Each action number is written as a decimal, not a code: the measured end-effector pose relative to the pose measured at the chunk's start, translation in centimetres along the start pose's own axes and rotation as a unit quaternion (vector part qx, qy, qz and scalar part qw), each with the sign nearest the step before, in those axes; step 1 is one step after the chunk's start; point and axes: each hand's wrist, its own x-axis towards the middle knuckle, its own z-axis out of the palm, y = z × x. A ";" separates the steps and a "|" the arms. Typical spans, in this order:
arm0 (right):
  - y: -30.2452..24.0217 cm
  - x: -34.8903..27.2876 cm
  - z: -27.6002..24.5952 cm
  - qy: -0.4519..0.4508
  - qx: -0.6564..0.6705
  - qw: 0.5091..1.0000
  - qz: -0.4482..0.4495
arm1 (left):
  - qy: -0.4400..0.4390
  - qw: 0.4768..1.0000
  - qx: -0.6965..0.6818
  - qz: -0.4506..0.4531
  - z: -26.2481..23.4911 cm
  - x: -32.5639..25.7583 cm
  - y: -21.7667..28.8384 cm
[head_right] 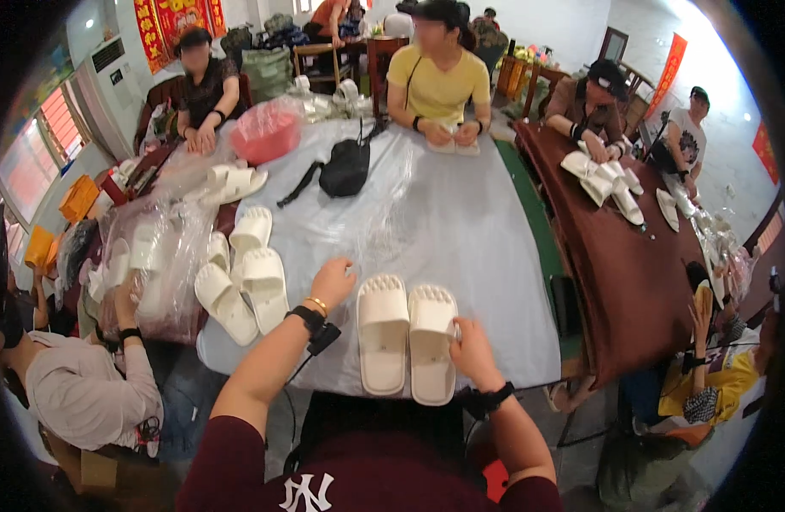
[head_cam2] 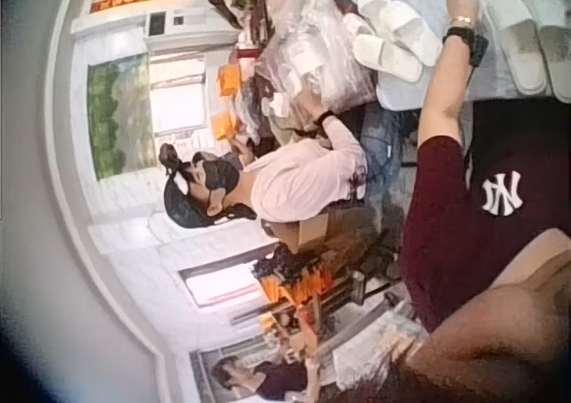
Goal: Assembling plastic slippers by attaching components and organizing them at a manufacturing station.
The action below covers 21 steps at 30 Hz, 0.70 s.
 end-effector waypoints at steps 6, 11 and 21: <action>2.4 -2.1 -0.3 0.068 -0.025 0.997 0.015 | 0.068 0.983 0.169 -0.004 1.4 4.6 -2.0; 5.5 -2.8 -0.2 0.128 0.004 0.992 0.006 | 0.054 0.967 0.244 0.047 1.6 6.3 -4.3; 5.4 -1.7 0.8 0.236 0.090 0.967 0.045 | -0.199 0.955 0.178 0.133 4.1 9.0 3.0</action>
